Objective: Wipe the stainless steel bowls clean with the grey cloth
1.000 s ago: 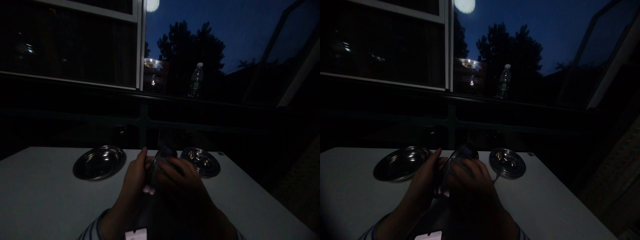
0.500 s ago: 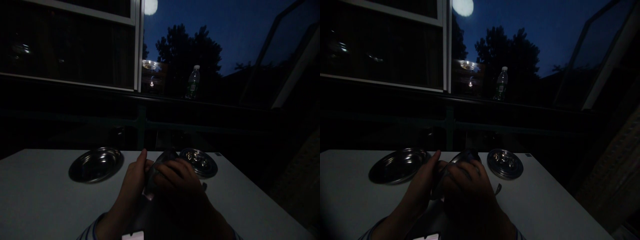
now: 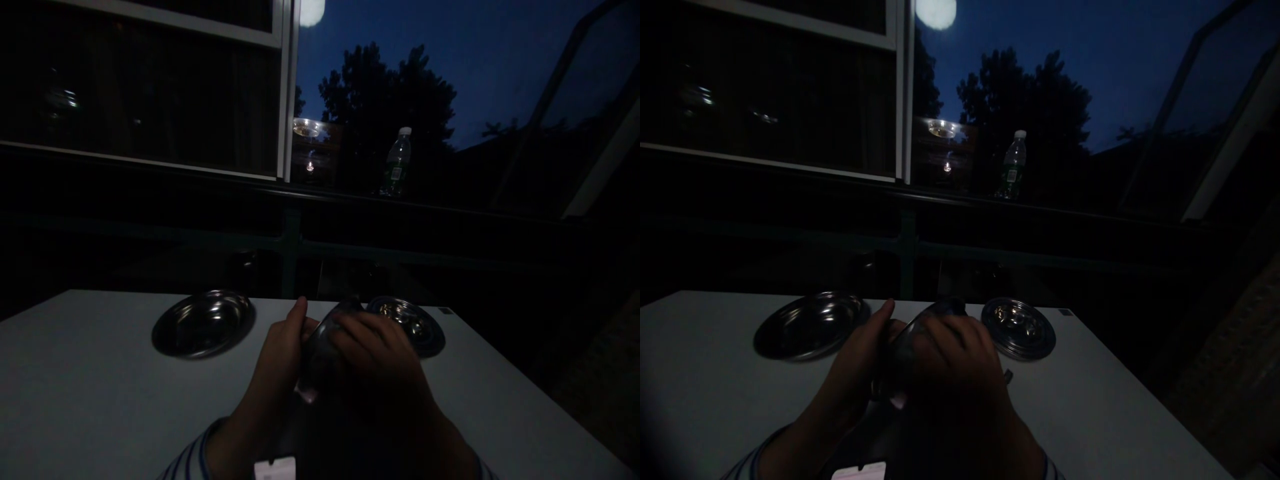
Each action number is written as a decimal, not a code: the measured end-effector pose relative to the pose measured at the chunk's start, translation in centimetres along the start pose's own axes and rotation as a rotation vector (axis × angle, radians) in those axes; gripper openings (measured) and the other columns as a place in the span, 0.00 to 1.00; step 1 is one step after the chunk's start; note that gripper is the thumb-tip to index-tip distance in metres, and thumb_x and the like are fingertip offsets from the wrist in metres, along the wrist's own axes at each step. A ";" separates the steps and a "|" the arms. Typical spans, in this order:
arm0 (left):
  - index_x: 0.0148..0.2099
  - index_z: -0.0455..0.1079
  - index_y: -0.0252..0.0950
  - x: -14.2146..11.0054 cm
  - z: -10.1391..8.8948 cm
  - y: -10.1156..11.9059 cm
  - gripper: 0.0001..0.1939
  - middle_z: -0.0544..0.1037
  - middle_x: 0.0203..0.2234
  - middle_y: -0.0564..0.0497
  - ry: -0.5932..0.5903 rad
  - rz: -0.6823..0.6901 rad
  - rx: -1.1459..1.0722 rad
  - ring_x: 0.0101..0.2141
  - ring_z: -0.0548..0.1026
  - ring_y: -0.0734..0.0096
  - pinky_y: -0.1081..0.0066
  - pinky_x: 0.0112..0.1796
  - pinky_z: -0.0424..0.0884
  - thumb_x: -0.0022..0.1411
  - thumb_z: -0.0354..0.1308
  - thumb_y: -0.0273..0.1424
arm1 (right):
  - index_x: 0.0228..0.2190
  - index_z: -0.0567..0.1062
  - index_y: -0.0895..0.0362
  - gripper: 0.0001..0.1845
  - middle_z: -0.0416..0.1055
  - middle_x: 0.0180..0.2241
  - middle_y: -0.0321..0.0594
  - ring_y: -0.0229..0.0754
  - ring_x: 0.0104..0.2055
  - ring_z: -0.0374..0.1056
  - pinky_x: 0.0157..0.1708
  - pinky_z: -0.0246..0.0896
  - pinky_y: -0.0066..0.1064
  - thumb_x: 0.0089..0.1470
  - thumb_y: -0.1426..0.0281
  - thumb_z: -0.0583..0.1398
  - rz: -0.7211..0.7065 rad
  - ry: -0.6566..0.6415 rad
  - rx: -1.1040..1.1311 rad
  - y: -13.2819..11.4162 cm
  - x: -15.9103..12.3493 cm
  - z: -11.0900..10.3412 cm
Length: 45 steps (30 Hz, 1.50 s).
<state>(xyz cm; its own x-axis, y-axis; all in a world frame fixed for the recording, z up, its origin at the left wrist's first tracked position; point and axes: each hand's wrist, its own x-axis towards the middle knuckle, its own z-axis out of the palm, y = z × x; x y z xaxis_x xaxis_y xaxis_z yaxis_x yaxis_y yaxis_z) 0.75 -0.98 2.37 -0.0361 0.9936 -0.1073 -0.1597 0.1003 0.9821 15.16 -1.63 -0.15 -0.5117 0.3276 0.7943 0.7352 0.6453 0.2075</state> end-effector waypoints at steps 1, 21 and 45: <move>0.13 0.65 0.35 -0.2 0.1 0.0 0.26 0.65 0.08 0.54 0.005 0.001 0.008 0.13 0.62 0.75 0.74 0.17 0.56 0.54 0.48 0.47 | 0.39 0.71 0.58 0.12 0.70 0.44 0.42 0.46 0.44 0.61 0.41 0.55 0.40 0.56 0.70 0.51 0.051 0.006 -0.031 0.2 0.0 0.0; 0.24 0.73 0.33 -0.2 0.1 0.0 0.19 0.72 0.12 0.51 0.041 0.033 -0.104 0.14 0.67 0.71 0.72 0.20 0.61 0.53 0.51 0.43 | 0.42 0.71 0.58 0.14 0.70 0.45 0.41 0.47 0.47 0.61 0.42 0.55 0.40 0.57 0.70 0.50 -0.107 -0.015 0.048 -0.5 0.2 0.4; 0.16 0.65 0.35 -0.1 -0.1 0.4 0.19 0.67 0.10 0.56 0.087 0.050 -0.059 0.16 0.65 0.75 0.75 0.20 0.59 0.51 0.53 0.42 | 0.43 0.69 0.56 0.14 0.68 0.48 0.40 0.47 0.48 0.59 0.47 0.50 0.45 0.56 0.68 0.51 -0.032 0.035 0.011 -0.2 -0.2 0.4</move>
<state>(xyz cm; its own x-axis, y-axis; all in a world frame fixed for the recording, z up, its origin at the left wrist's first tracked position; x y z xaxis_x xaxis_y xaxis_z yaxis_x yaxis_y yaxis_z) 0.62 -1.09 2.75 -0.1302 0.9887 -0.0739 -0.2131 0.0449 0.9760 14.96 -1.58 -0.62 -0.5193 0.2825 0.8065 0.7134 0.6629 0.2272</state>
